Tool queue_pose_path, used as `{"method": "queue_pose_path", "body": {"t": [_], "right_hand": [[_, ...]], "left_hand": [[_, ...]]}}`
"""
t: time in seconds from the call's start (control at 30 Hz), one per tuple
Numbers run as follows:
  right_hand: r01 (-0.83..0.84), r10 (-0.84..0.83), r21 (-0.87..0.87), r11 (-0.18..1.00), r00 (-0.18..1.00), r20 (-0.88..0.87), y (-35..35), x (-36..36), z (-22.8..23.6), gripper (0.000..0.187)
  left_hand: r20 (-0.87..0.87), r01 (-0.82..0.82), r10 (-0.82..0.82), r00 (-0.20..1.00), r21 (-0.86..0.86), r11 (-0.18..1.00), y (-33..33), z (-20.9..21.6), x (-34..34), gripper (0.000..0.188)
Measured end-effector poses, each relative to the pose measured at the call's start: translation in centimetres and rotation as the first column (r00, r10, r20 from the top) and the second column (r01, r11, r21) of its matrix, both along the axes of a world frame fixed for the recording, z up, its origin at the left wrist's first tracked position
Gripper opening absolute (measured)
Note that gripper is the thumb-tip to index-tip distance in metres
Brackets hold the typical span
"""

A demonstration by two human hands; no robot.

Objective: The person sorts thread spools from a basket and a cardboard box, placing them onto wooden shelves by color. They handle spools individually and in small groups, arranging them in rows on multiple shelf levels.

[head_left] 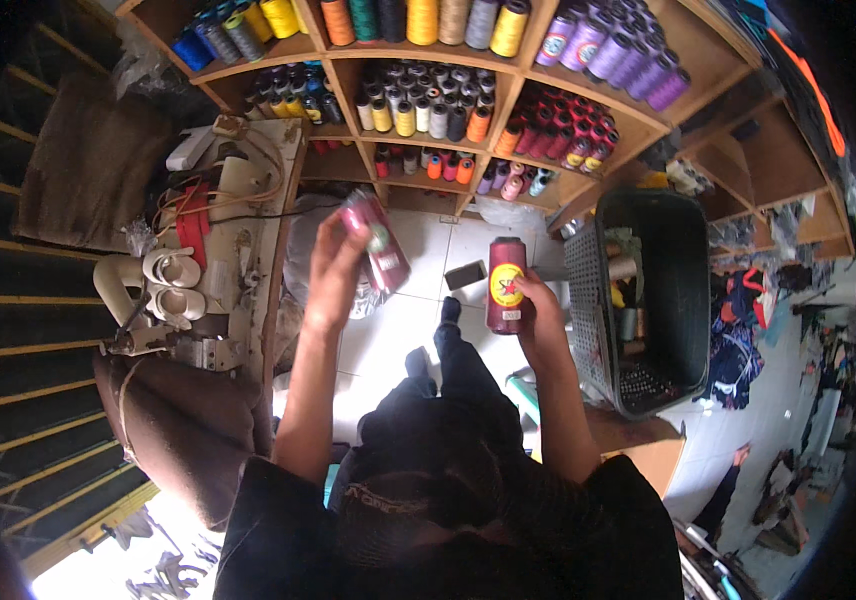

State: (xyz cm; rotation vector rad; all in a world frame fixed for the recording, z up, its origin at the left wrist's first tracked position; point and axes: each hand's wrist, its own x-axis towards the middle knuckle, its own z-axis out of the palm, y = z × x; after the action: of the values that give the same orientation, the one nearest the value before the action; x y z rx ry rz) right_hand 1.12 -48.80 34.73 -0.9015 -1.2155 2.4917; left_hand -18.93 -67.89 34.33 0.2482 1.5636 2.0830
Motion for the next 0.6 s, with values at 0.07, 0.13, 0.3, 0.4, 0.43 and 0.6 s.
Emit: {"method": "queue_pose_path", "body": {"t": [0.07, 0.13, 0.3, 0.4, 0.43, 0.6], "right_hand": [[-0.055, 0.053, -0.045, 0.997, 0.998, -0.036, 1.1, -3.4, -0.8, 0.042], [-0.101, 0.096, -0.073, 0.992, 0.992, -0.076, 1.8, -6.8, -1.6, 0.04], [-0.17, 0.159, -0.171, 0.971, 0.984, -0.077, 2.0, -14.2, -1.8, 0.034], [-0.264, 0.258, -0.107, 0.959, 0.964, -0.07, 1.3, -17.1, -1.3, 0.036], [-0.27, 0.268, -0.035, 0.962, 0.962, -0.052, 1.1, -18.1, -1.1, 0.038], [-0.246, 0.235, 0.251, 0.936, 0.969, 0.073, -1.0, -22.9, -0.7, 0.05]], "left_hand": [[0.063, -0.029, 0.022, 0.998, 0.118, 0.993, 0.3, 0.0, -3.7, 0.048], [0.041, -0.037, 0.029, 0.999, 0.222, 0.974, 0.6, 0.1, -6.9, 0.042], [0.149, -0.195, 0.161, 0.976, 0.255, 0.947, 2.3, 0.0, -12.7, 0.041], [0.137, -0.22, 0.199, 0.97, 0.162, 0.962, 3.3, 0.7, -15.6, 0.05], [0.046, -0.234, 0.23, 0.972, 0.111, 0.966, 3.6, 1.2, -16.3, 0.057], [-0.275, -0.266, 0.268, 0.923, 0.044, 0.963, 5.8, 1.8, -23.7, 0.065]]}}
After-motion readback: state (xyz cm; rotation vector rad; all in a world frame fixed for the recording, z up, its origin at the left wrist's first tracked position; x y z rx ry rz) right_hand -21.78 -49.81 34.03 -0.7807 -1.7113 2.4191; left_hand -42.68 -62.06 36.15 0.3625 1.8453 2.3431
